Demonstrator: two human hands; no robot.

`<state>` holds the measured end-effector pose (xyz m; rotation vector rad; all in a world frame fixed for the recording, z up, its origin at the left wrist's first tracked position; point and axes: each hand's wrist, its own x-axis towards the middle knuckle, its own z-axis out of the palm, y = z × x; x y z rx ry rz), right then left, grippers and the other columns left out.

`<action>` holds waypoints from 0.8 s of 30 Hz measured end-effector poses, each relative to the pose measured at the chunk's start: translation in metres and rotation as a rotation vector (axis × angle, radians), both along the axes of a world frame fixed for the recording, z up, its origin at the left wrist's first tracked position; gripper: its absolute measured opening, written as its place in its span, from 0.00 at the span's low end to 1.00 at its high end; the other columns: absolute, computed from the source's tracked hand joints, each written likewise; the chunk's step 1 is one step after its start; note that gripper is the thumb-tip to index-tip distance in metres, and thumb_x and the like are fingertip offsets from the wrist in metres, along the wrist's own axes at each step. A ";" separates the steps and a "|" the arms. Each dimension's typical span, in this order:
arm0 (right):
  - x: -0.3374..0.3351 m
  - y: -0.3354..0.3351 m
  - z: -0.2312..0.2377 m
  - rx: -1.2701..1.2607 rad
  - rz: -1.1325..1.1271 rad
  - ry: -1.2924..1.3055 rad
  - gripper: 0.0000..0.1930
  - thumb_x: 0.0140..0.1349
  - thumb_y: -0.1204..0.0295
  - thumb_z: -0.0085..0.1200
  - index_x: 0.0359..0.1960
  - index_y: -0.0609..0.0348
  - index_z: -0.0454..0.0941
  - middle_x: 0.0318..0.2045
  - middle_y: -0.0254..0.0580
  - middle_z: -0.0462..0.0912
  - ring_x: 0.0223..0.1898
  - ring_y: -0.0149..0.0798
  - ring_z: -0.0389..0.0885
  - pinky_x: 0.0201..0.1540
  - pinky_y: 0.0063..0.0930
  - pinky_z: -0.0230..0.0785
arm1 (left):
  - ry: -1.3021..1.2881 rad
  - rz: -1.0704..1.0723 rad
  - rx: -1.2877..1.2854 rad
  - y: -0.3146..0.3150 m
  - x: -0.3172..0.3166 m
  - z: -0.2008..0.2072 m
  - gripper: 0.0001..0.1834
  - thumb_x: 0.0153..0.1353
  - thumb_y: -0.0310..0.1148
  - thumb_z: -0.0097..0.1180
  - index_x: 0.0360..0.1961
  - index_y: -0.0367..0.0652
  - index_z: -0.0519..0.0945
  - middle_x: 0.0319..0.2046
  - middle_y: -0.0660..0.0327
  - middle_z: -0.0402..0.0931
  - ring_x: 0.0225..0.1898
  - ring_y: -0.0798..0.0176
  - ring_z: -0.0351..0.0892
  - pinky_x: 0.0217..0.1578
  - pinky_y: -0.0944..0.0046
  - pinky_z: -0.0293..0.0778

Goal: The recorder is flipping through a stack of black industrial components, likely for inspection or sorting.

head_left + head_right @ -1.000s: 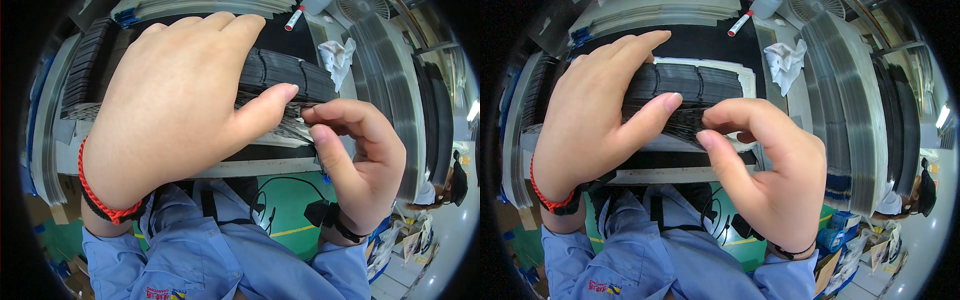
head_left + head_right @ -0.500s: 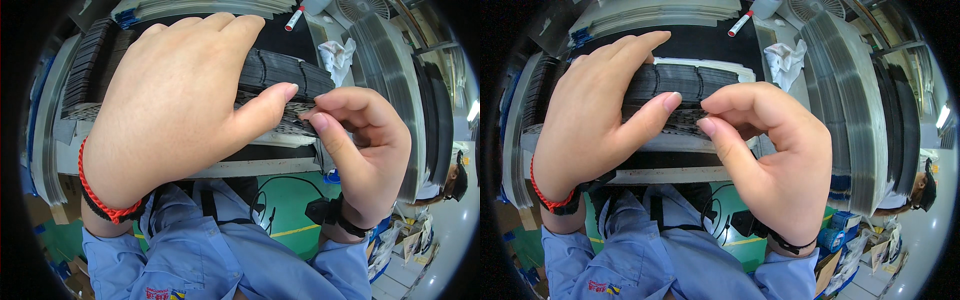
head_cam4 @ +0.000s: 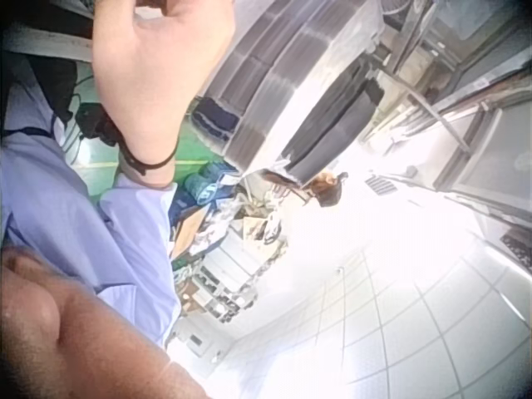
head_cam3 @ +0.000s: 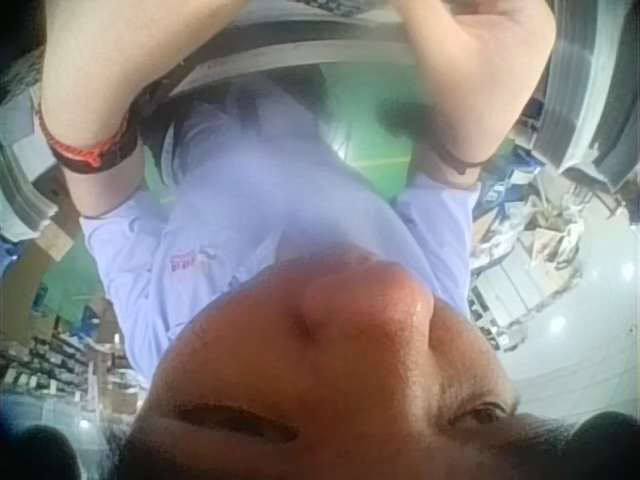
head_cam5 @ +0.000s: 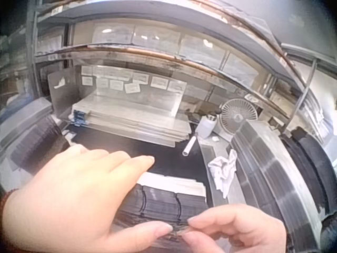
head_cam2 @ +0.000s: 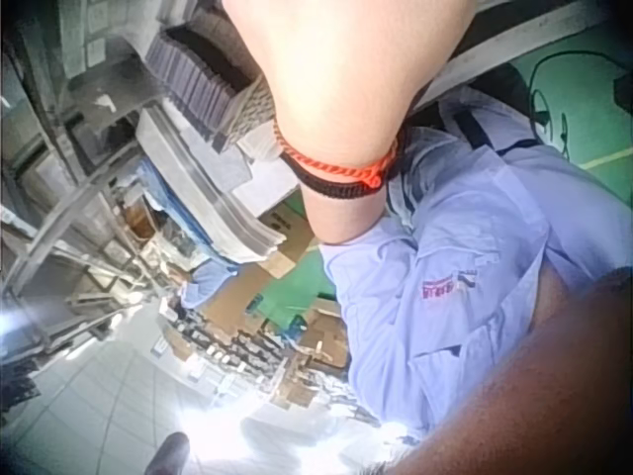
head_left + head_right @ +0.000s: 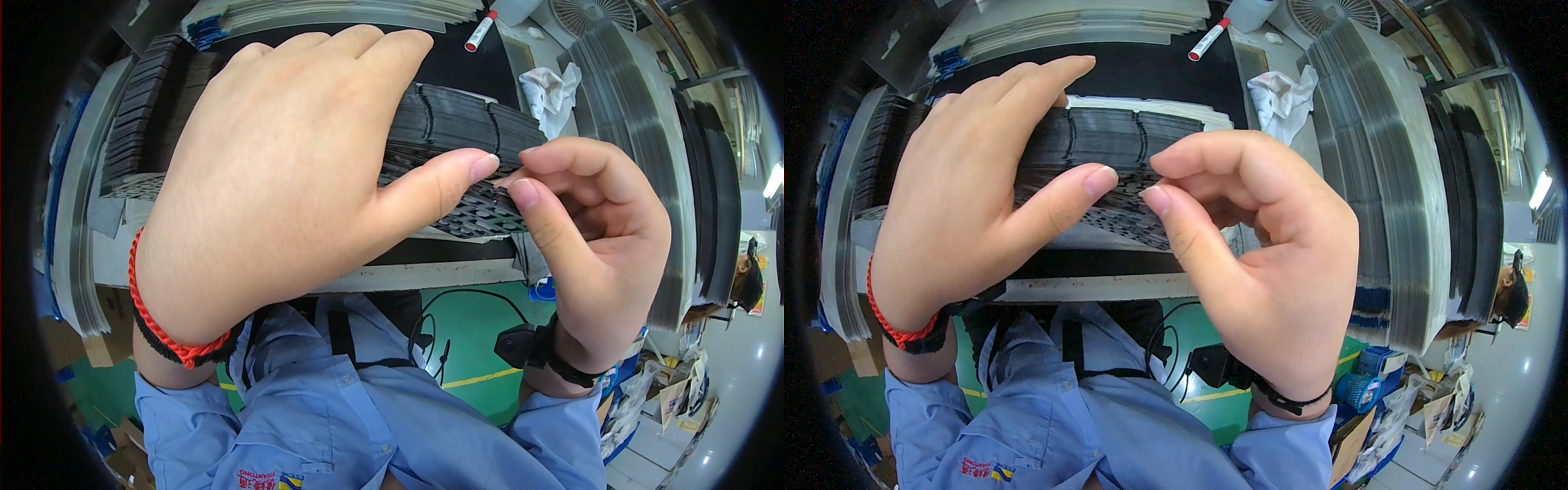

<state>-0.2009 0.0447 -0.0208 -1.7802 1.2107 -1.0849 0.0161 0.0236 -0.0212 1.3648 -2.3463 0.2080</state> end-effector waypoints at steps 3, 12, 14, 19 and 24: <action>-0.001 0.001 -0.003 -0.024 -0.030 0.001 0.11 0.65 0.86 0.58 0.48 0.71 0.78 0.38 0.45 0.88 0.41 0.31 0.87 0.46 0.18 0.75 | 0.023 -0.007 0.000 0.000 0.002 -0.004 0.35 0.60 0.47 0.64 0.62 0.35 0.76 0.49 0.48 0.81 0.49 0.46 0.80 0.49 0.52 0.71; -0.003 0.014 -0.008 0.013 -0.065 -0.128 0.11 0.74 0.74 0.47 0.46 0.71 0.79 0.41 0.54 0.88 0.44 0.39 0.88 0.47 0.27 0.76 | 0.036 -0.003 0.018 0.001 0.000 -0.002 0.34 0.60 0.46 0.64 0.62 0.35 0.76 0.47 0.48 0.80 0.48 0.46 0.80 0.48 0.53 0.71; -0.006 0.014 -0.010 0.033 -0.061 -0.150 0.11 0.74 0.74 0.47 0.46 0.71 0.79 0.41 0.53 0.88 0.44 0.40 0.88 0.48 0.28 0.76 | 0.038 0.000 0.036 0.000 -0.001 -0.001 0.34 0.60 0.46 0.63 0.62 0.35 0.76 0.46 0.48 0.80 0.48 0.46 0.80 0.48 0.53 0.71; -0.010 0.011 -0.013 0.051 -0.027 -0.200 0.10 0.73 0.76 0.48 0.45 0.72 0.79 0.41 0.53 0.87 0.45 0.42 0.88 0.50 0.30 0.77 | 0.022 0.002 0.036 0.000 -0.001 0.000 0.34 0.60 0.46 0.63 0.62 0.35 0.76 0.46 0.48 0.80 0.47 0.46 0.80 0.48 0.53 0.71; -0.011 0.010 -0.015 0.034 0.006 -0.214 0.09 0.72 0.78 0.48 0.44 0.72 0.79 0.40 0.54 0.87 0.45 0.43 0.88 0.52 0.33 0.78 | 0.024 -0.009 0.012 0.000 0.000 -0.001 0.34 0.60 0.46 0.63 0.62 0.35 0.76 0.45 0.48 0.81 0.47 0.46 0.80 0.49 0.53 0.71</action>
